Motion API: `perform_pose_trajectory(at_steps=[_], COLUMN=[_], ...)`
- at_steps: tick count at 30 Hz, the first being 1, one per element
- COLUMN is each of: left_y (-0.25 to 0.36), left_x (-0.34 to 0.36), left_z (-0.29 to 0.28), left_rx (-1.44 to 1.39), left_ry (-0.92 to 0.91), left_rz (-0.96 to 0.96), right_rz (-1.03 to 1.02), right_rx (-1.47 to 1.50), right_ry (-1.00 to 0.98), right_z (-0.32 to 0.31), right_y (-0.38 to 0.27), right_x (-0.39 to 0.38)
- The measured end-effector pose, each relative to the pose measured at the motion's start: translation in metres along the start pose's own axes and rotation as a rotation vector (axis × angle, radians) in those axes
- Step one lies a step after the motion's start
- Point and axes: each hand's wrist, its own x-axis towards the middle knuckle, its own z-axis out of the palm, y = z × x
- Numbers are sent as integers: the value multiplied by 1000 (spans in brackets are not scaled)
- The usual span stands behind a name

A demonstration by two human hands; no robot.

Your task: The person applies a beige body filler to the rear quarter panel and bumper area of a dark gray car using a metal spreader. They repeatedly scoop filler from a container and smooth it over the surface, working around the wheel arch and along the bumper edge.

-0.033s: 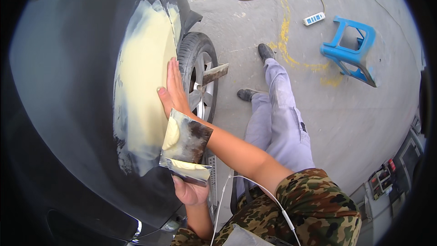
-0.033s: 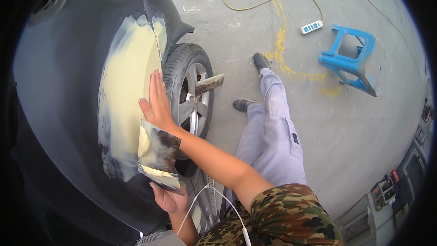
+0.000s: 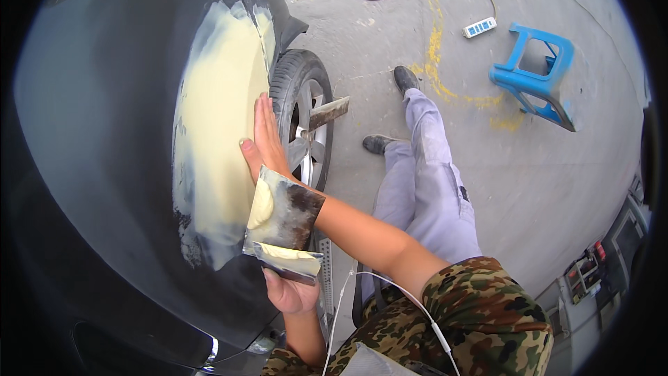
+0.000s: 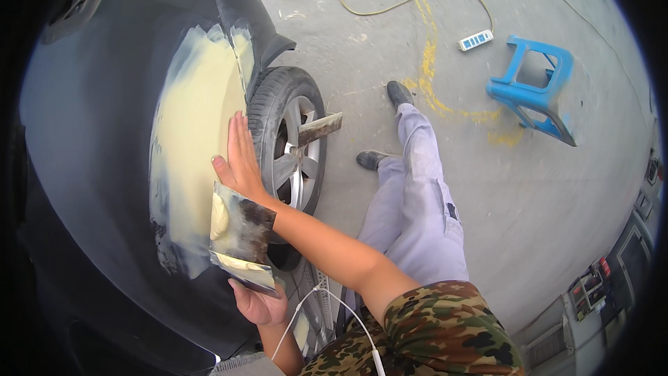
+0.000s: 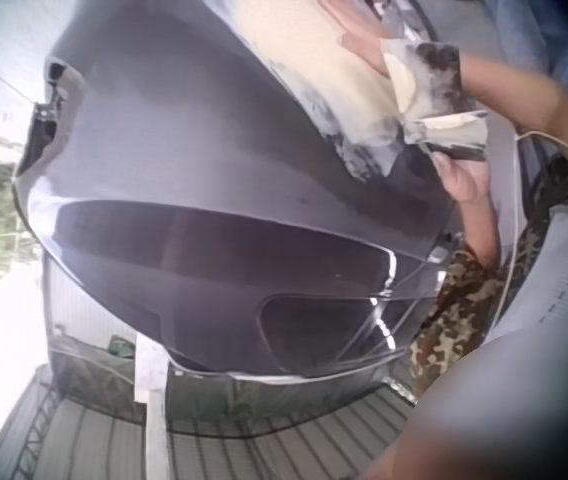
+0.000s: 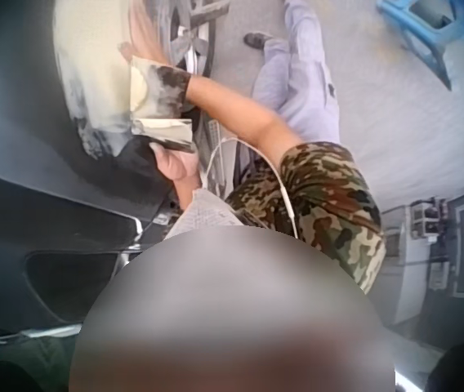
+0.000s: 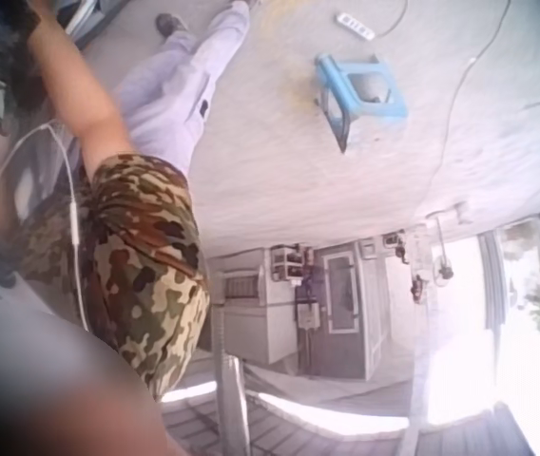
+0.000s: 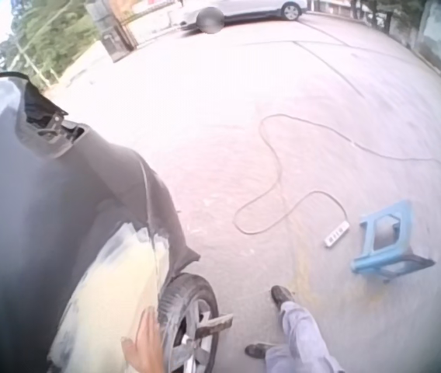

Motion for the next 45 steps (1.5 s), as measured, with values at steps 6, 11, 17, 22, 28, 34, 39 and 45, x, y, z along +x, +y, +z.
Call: perform_pose_trajectory(at_steps=[6,11,17,22,28,34,39,45], left_y=[-2,3,6,2,0,-1,-4,-11], left_x=[3,2,4,9,6,-3,-15,-30], left_z=[2,-9,-11,-2,2,-6,-14,-17], left_rx=[-23,-9,-14,-2,-14,3,33,133], left_ry=[-13,0,32,28,23,48,42,206], left_rz=[17,33,40,57,45,35,7,-15], right_rz=[38,45,16,17,-43,-66,-70,-58], right_rx=[8,5,35,37,3,19,-28,-57], right_ry=[-15,16,36,28,16,-11,-76,-149], right_z=[-1,-5,-7,-8,-3,2,-1,0], right_y=[-3,-4,-2,-4,-9,-19,-29,-33], right_x=[5,50,97,90,48,7,-23,-69])
